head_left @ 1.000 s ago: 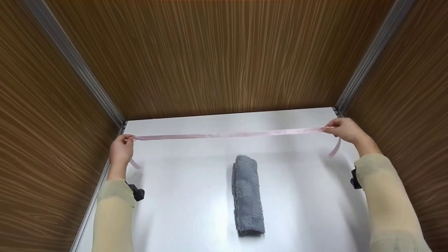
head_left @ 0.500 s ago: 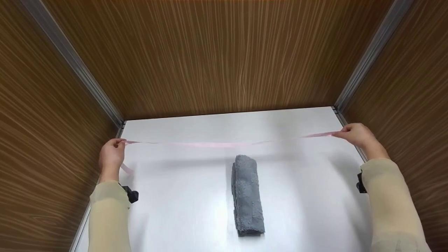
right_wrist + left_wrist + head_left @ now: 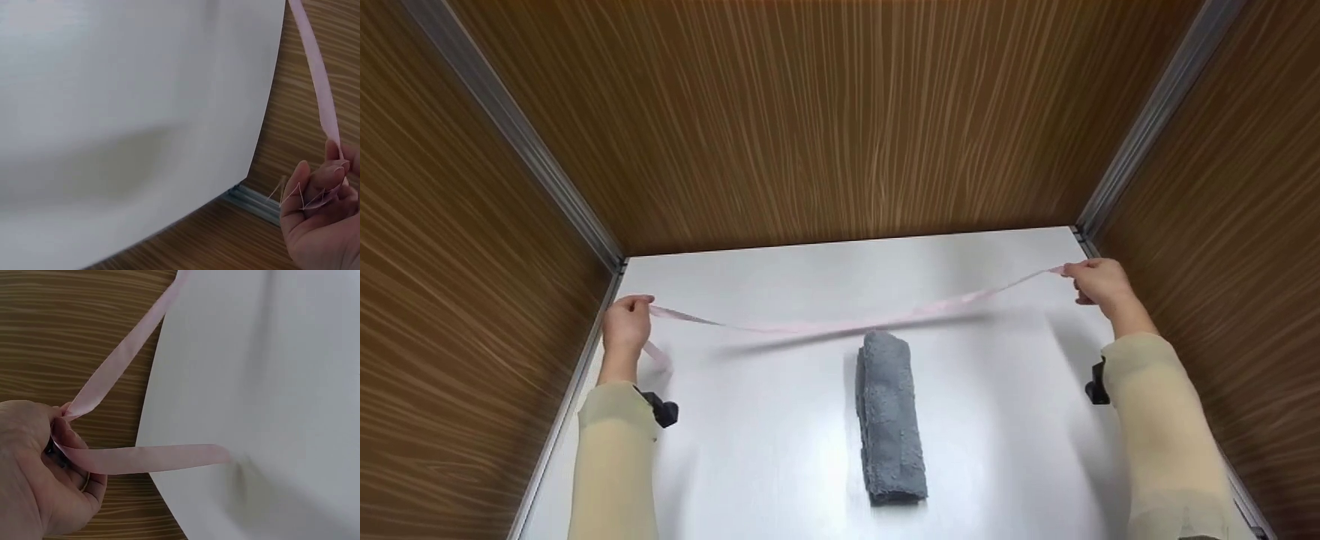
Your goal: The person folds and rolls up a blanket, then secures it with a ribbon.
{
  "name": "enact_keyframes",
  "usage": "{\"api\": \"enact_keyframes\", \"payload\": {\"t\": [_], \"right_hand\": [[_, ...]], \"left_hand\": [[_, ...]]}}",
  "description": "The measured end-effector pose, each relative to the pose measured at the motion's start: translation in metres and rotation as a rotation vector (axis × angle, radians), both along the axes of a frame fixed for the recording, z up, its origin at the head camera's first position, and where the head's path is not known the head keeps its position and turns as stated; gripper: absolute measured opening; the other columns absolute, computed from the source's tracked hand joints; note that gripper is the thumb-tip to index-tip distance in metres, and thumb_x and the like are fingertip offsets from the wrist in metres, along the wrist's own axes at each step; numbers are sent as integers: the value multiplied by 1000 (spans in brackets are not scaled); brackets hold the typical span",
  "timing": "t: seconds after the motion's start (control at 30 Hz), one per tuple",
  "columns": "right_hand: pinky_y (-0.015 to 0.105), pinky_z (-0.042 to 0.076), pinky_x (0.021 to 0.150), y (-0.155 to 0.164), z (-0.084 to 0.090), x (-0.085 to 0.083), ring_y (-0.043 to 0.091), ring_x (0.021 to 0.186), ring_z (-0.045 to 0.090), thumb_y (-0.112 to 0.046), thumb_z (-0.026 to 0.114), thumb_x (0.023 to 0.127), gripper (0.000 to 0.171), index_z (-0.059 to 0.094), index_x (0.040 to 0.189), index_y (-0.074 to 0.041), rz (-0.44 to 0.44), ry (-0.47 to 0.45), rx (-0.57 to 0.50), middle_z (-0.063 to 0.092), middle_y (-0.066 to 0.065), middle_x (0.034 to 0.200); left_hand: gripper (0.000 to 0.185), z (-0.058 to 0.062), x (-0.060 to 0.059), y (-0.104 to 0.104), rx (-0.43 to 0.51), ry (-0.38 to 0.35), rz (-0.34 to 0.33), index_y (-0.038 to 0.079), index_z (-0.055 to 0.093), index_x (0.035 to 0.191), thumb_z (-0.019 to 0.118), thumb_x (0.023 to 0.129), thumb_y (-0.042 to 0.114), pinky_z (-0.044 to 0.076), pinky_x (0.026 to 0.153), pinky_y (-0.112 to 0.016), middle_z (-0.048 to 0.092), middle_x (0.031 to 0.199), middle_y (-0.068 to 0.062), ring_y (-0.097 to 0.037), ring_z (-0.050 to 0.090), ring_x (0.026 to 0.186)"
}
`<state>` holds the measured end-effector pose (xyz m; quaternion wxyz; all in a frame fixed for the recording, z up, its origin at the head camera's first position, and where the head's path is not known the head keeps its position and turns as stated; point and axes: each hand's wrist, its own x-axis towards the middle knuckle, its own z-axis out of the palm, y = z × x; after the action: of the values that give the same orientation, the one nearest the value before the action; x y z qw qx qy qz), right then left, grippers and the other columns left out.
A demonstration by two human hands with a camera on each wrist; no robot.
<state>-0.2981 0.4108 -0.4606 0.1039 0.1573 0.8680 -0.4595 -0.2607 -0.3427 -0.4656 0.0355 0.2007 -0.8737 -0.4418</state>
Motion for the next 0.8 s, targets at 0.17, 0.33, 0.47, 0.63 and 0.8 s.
{"api": "enact_keyframes", "payload": {"t": [0.17, 0.33, 0.47, 0.63, 0.8], "right_hand": [[26, 56, 71, -8, -8, 0, 21, 83, 57, -22, 49, 105, 46, 49, 138, 11, -87, 2, -32, 53, 11, 99], [29, 55, 75, -6, -18, 9, 22, 86, 58, -23, 47, 106, 49, 46, 141, 11, -111, -21, 3, 56, 18, 109], [30, 56, 75, 0, -28, 18, 22, 87, 60, -25, 47, 107, 50, 48, 140, 13, -102, -33, 62, 61, 18, 108], [30, 55, 72, 8, -39, 28, 23, 86, 63, -24, 51, 106, 47, 53, 134, 13, -79, -40, 145, 67, 19, 103], [34, 50, 73, 12, -47, 36, 31, 96, 64, -23, 51, 105, 44, 58, 131, 11, -44, -30, 246, 68, 27, 112]], "left_hand": [[54, -7, 0, 4, -17, -52, -114, -4, 49, 147, 20, 109, 21, 27, 119, -50, 41, 153, -28, -41, 33, 146], [49, -20, 4, 2, -327, -58, -232, 1, 45, 152, 31, 106, 8, 38, 107, -60, 49, 139, -31, -49, 46, 132], [44, -30, 10, -3, -579, -27, -257, 2, 56, 143, 41, 102, 1, 41, 99, -62, 60, 127, -29, -49, 56, 118], [24, -39, 18, -11, -855, 30, -262, 2, 76, 108, 56, 95, -2, 45, 87, -58, 70, 98, -23, -45, 60, 99], [20, -43, 22, -14, -755, -25, -228, -1, 74, 109, 58, 97, 0, 53, 79, -56, 69, 99, -25, -46, 65, 94]]}}
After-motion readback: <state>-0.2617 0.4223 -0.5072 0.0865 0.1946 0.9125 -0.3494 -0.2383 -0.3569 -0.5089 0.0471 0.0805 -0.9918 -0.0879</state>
